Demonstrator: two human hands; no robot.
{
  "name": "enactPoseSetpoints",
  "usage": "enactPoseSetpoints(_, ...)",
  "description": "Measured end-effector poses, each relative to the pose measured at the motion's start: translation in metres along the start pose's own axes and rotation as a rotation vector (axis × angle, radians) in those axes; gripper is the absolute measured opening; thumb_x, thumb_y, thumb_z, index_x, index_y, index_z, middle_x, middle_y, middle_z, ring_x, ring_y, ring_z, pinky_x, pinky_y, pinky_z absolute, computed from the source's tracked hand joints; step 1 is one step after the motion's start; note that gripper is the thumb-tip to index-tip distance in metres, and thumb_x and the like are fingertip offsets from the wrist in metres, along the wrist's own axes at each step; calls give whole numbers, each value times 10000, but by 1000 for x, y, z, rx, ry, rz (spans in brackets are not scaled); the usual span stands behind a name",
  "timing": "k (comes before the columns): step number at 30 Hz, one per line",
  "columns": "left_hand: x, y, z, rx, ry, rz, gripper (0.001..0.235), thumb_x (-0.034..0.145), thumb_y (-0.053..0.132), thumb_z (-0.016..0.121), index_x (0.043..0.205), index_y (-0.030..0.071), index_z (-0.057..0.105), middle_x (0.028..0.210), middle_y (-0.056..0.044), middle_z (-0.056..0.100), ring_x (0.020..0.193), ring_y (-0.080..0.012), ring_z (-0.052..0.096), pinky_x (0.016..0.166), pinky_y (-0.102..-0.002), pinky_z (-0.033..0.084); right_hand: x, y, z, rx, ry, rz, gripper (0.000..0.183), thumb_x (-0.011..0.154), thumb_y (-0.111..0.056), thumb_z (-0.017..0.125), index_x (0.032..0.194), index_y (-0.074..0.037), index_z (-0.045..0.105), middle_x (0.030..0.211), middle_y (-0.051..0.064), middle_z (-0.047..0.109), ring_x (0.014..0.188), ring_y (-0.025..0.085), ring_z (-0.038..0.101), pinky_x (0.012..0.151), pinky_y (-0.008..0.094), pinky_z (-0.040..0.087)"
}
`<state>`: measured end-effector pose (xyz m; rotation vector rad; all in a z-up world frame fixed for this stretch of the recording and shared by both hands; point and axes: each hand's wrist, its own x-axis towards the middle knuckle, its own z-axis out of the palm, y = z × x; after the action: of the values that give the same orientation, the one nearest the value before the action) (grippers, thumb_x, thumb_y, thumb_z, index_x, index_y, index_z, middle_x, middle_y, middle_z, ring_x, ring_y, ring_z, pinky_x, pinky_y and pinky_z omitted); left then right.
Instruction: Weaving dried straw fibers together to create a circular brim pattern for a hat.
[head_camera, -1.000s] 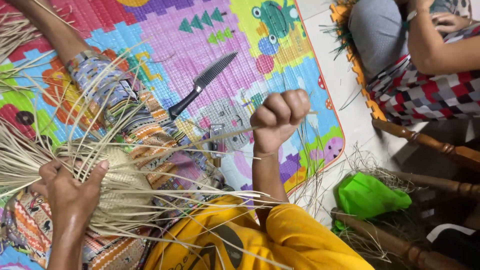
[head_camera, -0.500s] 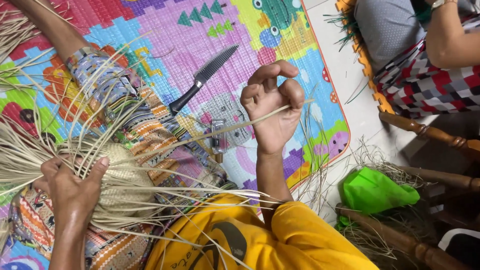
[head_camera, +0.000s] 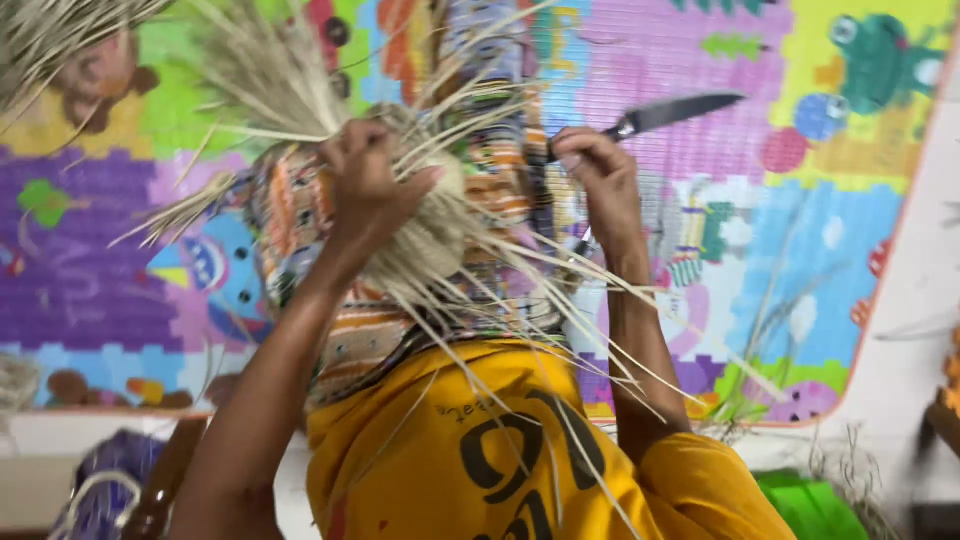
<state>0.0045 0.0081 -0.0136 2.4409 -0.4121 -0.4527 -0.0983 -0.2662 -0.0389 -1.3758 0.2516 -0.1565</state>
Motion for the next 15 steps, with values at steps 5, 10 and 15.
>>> enactPoseSetpoints(5,4,-5,6,12,16,-12,538,885,536,695,1038,23,643,1248,-131,409,1177,-343,328,952,-676,330,-2,9,84,-318,-323,-278,444,868,-402,718,1225,-144,670,1209,62,559,1157,238,499,1034,453,411)
enactPoseSetpoints(10,8,-16,9,-43,143,205,942,557,781,878,1005,-24,682,1124,-141,467,1103,-318,388,835,-589,421,-24,17,131,-318,-425,-579,233,871,-160,655,1096,-175,714,1321,71,533,1278,246,453,1183,541,325)
enactPoseSetpoints(15,14,-28,-4,-110,-28,125,602,969,514,628,837,-71,681,1190,-209,589,1071,-372,476,763,-547,561,-66,4,123,-249,-546,-331,228,890,-314,671,680,-227,650,1257,-53,690,1419,223,458,1310,521,95)
